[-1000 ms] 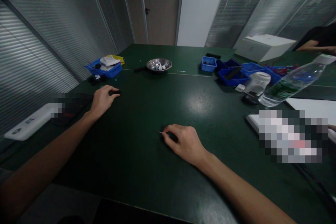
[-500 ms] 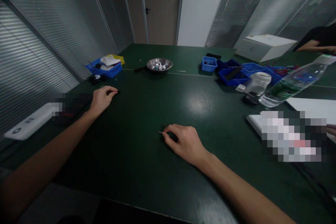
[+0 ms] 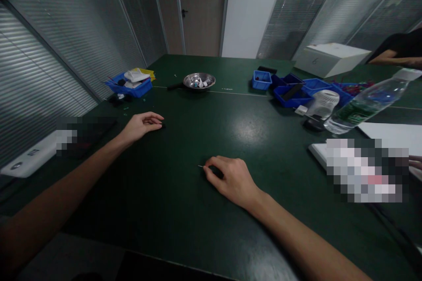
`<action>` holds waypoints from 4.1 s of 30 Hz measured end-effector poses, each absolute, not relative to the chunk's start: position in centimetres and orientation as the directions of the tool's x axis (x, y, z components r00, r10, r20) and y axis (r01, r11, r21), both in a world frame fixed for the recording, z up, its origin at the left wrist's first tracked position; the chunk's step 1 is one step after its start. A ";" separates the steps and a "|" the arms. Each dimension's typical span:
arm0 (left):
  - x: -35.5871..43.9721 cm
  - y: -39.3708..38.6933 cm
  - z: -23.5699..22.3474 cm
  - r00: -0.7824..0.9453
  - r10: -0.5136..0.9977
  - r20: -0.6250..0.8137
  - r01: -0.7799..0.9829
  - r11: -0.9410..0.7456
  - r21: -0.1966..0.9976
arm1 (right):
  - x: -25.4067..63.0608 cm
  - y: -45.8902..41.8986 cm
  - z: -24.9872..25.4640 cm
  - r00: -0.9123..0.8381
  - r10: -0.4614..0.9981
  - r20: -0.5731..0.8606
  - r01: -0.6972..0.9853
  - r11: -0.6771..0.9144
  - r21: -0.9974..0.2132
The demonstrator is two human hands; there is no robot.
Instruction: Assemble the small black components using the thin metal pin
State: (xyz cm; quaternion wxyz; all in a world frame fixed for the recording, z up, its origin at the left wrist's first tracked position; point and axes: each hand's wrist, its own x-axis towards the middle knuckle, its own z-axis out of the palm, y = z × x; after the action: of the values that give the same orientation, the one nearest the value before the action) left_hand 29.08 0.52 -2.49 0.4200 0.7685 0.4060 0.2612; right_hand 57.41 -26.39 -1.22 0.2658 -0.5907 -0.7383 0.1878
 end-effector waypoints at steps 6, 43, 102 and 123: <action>33.9 -7.9 -0.5 0.872 0.489 -0.006 0.235 -0.408 0.882 | 57.4 -26.5 -1.0 -0.113 0.965 0.239 0.739 0.242 -0.628; 35.1 -11.4 -1.0 0.978 0.149 0.145 0.014 -0.743 0.669 | 57.9 -26.7 -1.1 -0.247 0.954 0.170 0.803 0.299 -0.515; 35.3 -11.5 -0.9 0.977 0.151 0.148 0.016 -0.751 0.660 | 57.2 -26.4 -1.4 -0.251 0.948 0.194 0.809 0.316 -0.495; 35.3 -11.4 -1.0 0.979 0.151 0.139 0.026 -0.762 0.647 | 56.4 -26.2 -1.3 -0.264 0.945 0.194 0.797 0.327 -0.508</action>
State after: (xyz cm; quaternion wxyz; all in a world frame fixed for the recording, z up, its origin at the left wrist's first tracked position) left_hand 35.34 -11.44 -0.96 0.3419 0.9341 0.0473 0.0915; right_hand 56.39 -26.20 -1.27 0.2365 -0.5585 -0.7795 0.1567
